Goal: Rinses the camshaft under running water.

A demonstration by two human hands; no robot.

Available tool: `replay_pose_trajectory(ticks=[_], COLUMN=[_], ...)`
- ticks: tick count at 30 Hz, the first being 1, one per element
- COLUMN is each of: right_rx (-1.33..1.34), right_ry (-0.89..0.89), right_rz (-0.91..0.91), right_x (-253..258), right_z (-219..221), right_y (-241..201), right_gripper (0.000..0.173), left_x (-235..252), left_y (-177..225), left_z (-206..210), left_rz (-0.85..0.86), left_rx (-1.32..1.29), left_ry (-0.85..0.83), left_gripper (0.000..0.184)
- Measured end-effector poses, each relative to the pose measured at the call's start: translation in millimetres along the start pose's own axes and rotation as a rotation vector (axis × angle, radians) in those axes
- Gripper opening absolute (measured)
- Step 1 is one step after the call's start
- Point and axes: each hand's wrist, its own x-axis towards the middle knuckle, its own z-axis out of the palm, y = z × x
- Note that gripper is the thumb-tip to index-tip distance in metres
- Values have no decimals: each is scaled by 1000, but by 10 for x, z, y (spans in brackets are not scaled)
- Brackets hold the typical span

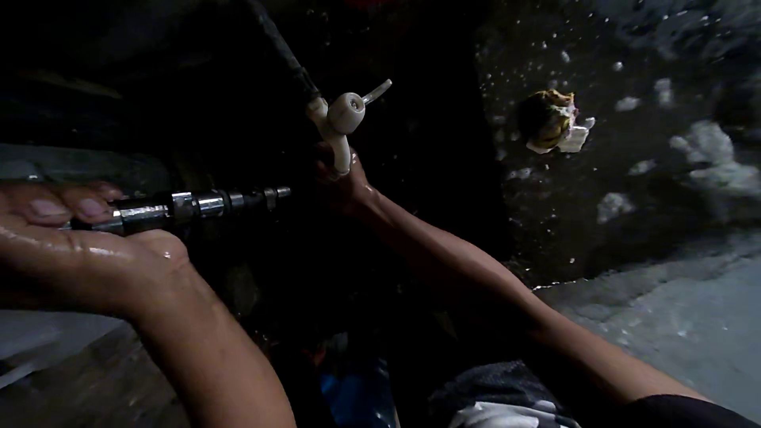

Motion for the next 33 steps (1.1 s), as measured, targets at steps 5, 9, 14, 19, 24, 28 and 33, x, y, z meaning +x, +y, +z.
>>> replay_pose_trajectory(ticks=[5, 9, 14, 19, 24, 28, 33], right_rx=[892, 1131, 1157, 932, -502, -1085, -1152], right_ry=[-236, -282, -490, -357, -34, -253, -256], right_rz=[231, 199, 95, 134, -177, -154, -73], right_x=[310, 456, 719, 1037, 784, 186, 200], right_z=[11, 157, 307, 616, 541, 30, -362], right_y=[-44, 116, 232, 37, 163, 155, 153], right_gripper=[37, 39, 41, 48, 27, 41, 48], left_x=[83, 131, 164, 140, 105, 73, -4], left_y=[-63, -144, -140, -71, -53, -75, -38], left_z=[-66, -180, -165, -97, -77, -87, -46], left_rz=[-13, -46, -10, -10, 10, -32, -44], left_rx=[-8, 24, -29, 4, -3, 19, 27], left_ry=[58, 91, 109, 151, 141, 108, 115], left_gripper=[24, 19, 18, 12, 13, 21, 25])
